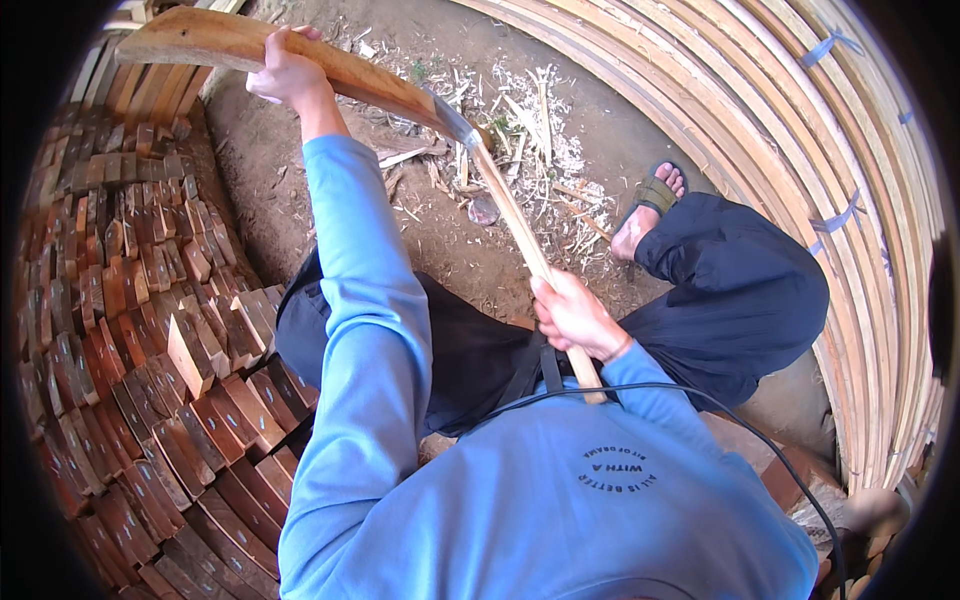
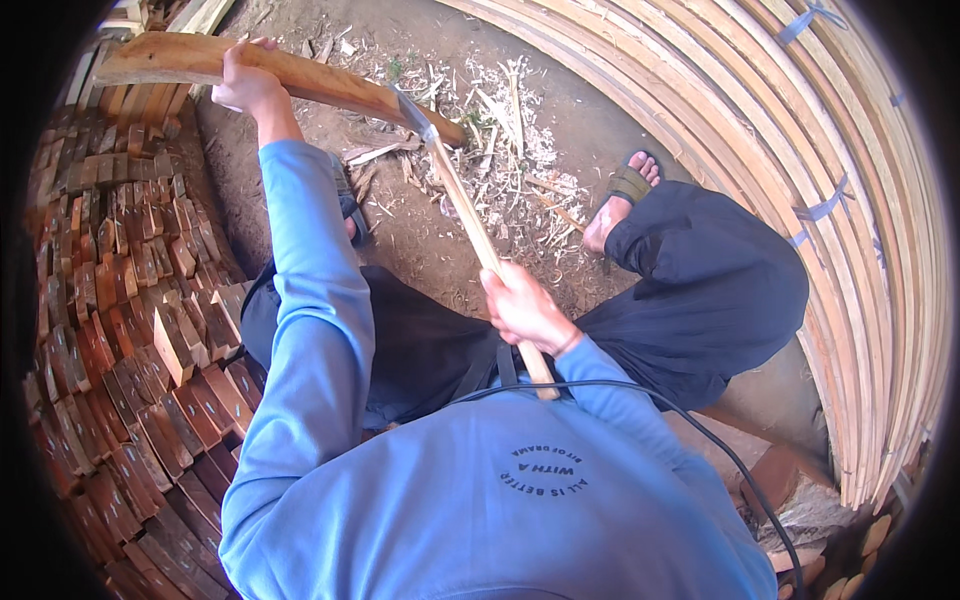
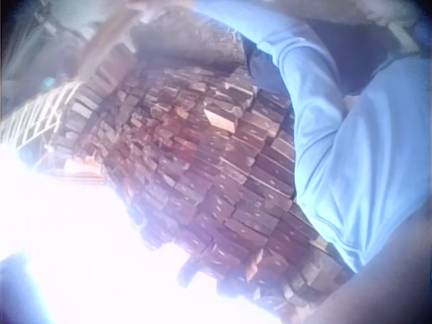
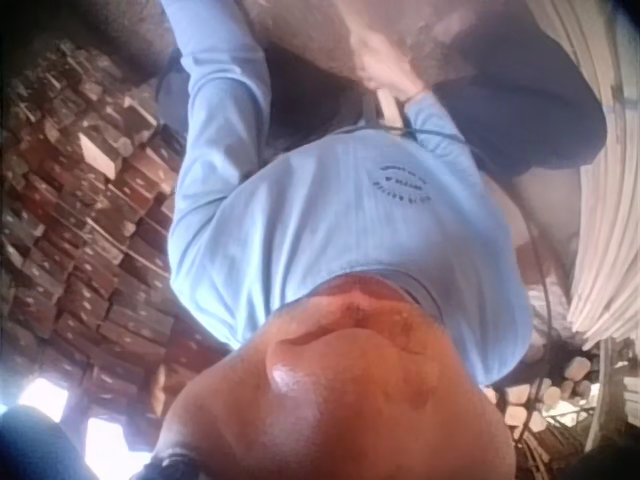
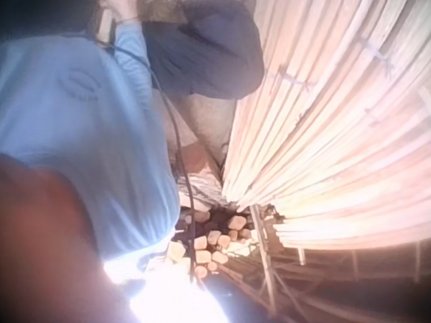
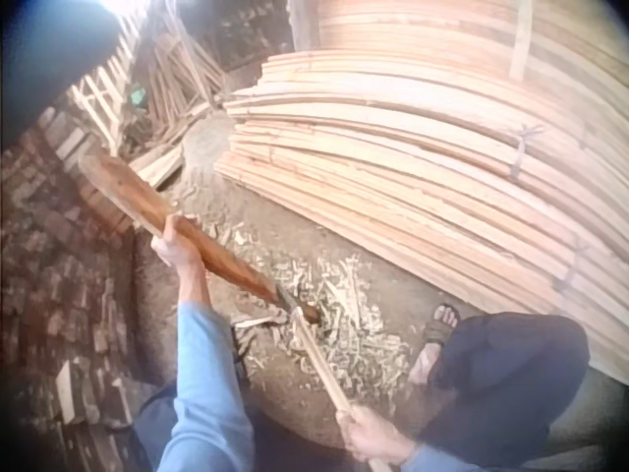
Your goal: The person shapes a piece of wood by pulling a bladed tool toward them, removing thin shavings from the surface.
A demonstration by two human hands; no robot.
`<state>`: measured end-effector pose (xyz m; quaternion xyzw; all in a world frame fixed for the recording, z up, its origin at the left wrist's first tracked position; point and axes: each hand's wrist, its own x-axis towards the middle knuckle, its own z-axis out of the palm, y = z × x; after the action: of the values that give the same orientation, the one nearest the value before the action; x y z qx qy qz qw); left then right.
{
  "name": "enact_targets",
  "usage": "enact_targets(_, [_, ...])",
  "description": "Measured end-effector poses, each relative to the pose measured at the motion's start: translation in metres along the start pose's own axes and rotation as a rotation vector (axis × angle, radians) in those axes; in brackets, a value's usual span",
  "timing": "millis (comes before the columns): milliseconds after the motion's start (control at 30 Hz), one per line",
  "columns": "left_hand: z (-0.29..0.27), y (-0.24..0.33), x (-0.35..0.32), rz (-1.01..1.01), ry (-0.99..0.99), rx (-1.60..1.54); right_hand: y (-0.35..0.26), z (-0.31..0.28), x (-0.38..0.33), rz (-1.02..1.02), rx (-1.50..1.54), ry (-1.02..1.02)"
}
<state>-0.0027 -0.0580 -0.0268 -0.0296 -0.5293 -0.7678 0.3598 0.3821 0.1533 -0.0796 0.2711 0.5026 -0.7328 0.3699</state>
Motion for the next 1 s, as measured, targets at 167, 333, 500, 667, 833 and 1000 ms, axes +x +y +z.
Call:
enact_targets(167, [0.024,0.001,-0.019,0.022,-0.017,-0.011,-0.01,-0.003,0.037,-0.01,-0.059,0.031])
enact_targets(333, [0.019,0.0,-0.006,-0.027,0.015,-0.004,-0.003,-0.001,0.005,-0.041,-0.01,0.01])
enact_targets(500, [0.019,-0.001,-0.006,-0.014,0.008,0.084,-0.01,-0.009,0.009,-0.007,-0.04,-0.014])
enact_targets(667, [0.022,0.002,-0.01,-0.014,0.029,0.062,-0.01,0.005,0.013,0.0,0.004,0.011])
enact_targets(833, [0.013,0.002,-0.007,0.019,-0.002,0.064,-0.007,-0.001,0.004,0.019,0.016,-0.012])
enact_targets(1000, [0.035,-0.007,-0.008,0.028,-0.006,0.048,-0.003,0.012,0.037,-0.048,-0.035,0.048])
